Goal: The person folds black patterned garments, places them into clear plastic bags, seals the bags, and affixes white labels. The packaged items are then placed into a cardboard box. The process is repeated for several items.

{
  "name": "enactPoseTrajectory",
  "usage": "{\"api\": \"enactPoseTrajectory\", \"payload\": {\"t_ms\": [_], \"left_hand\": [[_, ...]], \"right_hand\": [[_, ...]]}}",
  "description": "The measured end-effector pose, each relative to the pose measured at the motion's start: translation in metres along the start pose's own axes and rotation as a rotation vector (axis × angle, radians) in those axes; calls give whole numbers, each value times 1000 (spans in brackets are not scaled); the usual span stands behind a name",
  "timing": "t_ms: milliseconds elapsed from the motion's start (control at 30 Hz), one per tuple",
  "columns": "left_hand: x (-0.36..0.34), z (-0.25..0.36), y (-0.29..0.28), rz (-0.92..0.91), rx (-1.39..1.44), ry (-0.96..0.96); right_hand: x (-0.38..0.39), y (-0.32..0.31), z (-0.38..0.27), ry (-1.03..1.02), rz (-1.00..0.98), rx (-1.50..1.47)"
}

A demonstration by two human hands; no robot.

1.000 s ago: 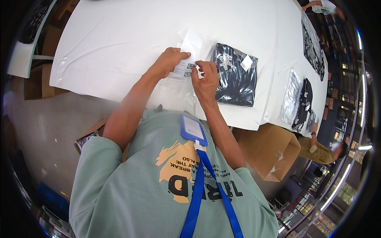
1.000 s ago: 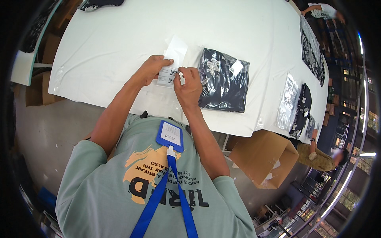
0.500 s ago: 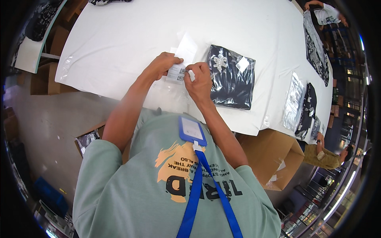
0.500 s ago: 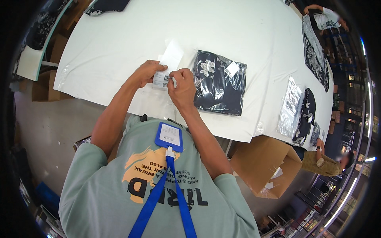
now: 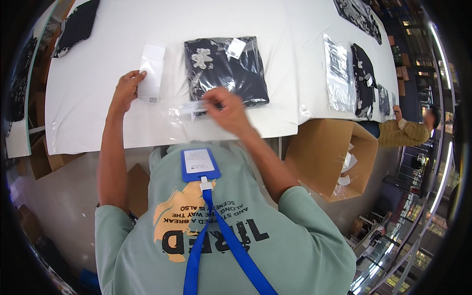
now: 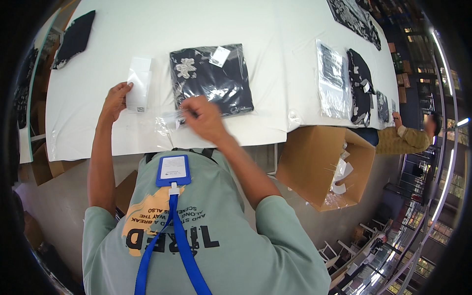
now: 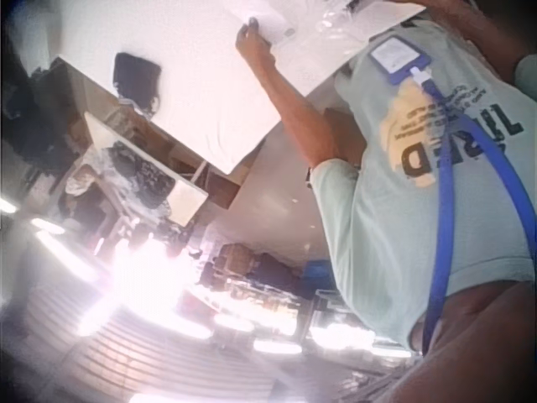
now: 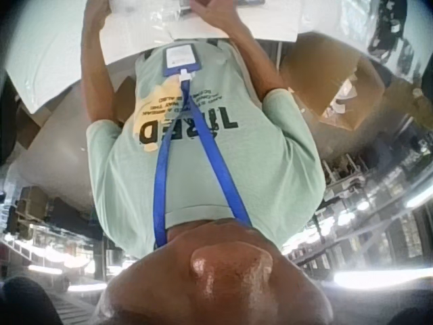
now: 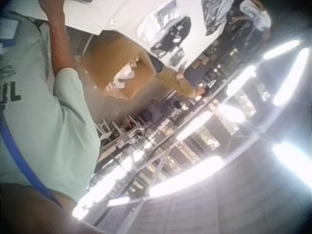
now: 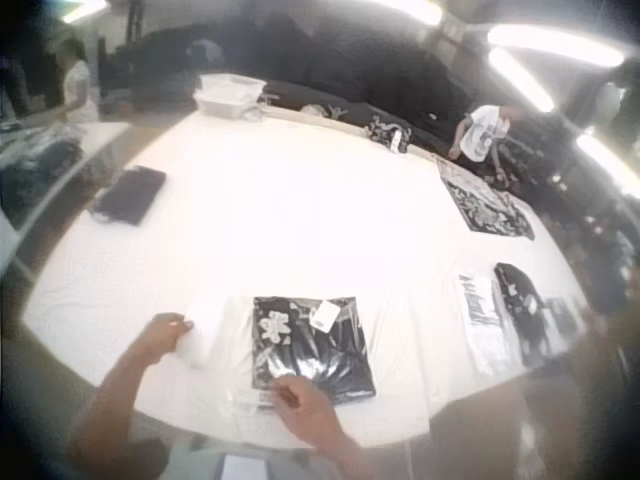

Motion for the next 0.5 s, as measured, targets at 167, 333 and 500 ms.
{"api": "enactPoseTrajectory", "payload": {"t_ms": [167,333,500], "left_hand": [[22,-4,11,497,-342,306],[47,-5,42,735,-512,588],[69,0,79,784,-599,700]], "right_hand": [[22,-167,60,376,189,200],[28,-206,89,393,4,146],[19,-182,102,448,-125,86]]}}
Point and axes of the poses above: each hand's wrist, its own x-axis away from the middle knuckle, its own y-axis out of the palm, z = x × y, the point moved 4 cm from there along -x, towards the middle knuckle, and after that the axes turned 2 degrees about y, right-handed, at the moved point
